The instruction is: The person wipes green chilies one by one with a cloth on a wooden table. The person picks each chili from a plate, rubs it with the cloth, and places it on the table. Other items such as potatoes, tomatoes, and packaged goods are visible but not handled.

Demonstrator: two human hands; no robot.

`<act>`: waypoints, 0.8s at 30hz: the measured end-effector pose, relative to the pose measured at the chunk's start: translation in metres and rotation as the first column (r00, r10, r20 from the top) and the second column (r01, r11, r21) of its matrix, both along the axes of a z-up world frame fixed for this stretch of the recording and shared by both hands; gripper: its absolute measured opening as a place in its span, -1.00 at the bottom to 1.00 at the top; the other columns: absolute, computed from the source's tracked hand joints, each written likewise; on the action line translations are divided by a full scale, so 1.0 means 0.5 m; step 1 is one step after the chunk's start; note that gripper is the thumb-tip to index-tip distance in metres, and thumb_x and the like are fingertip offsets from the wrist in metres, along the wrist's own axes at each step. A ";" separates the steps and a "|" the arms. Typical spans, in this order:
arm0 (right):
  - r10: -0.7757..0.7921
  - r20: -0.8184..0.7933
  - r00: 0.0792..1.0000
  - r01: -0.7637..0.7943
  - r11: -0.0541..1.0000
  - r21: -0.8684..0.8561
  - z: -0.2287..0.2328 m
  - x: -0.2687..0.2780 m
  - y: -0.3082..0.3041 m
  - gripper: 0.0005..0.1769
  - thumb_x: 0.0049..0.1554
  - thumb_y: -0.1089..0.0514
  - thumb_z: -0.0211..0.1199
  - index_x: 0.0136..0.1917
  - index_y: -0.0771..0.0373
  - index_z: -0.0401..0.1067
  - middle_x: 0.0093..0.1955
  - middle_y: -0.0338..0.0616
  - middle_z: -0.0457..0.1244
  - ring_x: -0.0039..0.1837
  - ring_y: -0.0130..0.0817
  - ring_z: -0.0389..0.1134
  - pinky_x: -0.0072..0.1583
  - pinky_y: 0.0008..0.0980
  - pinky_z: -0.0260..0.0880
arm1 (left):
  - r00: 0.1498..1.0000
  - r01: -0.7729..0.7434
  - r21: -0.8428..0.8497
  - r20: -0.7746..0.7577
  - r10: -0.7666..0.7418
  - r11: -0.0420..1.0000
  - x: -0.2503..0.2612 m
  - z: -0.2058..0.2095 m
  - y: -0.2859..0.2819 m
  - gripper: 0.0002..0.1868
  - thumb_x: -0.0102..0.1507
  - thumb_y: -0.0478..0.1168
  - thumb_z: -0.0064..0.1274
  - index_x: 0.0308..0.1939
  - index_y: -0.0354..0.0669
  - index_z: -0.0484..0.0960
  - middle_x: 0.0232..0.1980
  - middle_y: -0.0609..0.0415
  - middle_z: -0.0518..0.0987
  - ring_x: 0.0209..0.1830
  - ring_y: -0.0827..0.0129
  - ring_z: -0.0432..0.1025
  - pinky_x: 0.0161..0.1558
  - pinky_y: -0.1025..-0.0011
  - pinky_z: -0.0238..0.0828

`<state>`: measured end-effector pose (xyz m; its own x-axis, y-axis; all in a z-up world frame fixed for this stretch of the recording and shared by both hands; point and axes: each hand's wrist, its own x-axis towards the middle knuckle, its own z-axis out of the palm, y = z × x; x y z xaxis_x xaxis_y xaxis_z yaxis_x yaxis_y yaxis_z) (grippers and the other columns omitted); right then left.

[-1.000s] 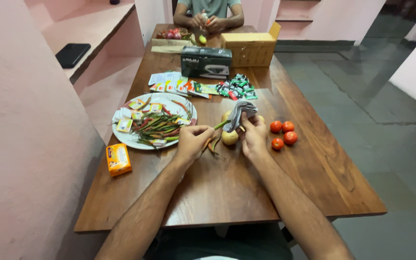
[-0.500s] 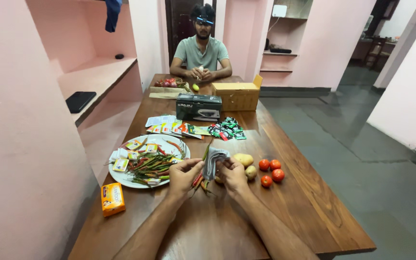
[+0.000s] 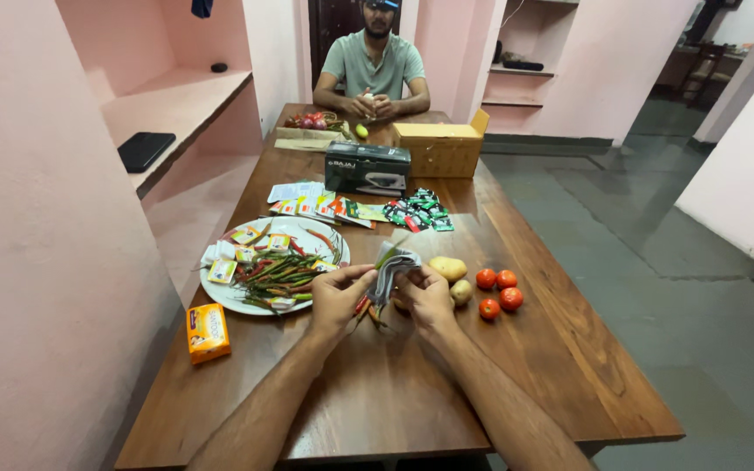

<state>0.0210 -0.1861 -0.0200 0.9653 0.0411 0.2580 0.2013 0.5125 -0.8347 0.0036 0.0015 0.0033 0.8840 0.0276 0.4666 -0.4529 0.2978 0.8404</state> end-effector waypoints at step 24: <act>-0.082 0.022 0.996 0.085 0.979 -0.185 0.070 -0.070 0.028 -0.78 0.18 0.17 0.38 0.06 0.31 0.55 -0.11 -0.25 0.41 -0.20 -0.58 0.35 -0.17 -0.55 0.35 | 0.928 -0.302 0.381 0.328 0.178 0.874 -0.038 0.024 0.003 -0.87 0.01 -0.37 0.28 -0.35 -0.24 0.74 -0.46 0.20 0.66 -0.60 0.69 0.32 -0.53 0.59 0.21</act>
<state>-0.0141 -0.1720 0.0150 0.9635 0.0092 0.2674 0.2495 0.3302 -0.9104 -0.0154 0.0028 0.0152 0.7098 -0.0301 0.7037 -0.6940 -0.2005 0.6915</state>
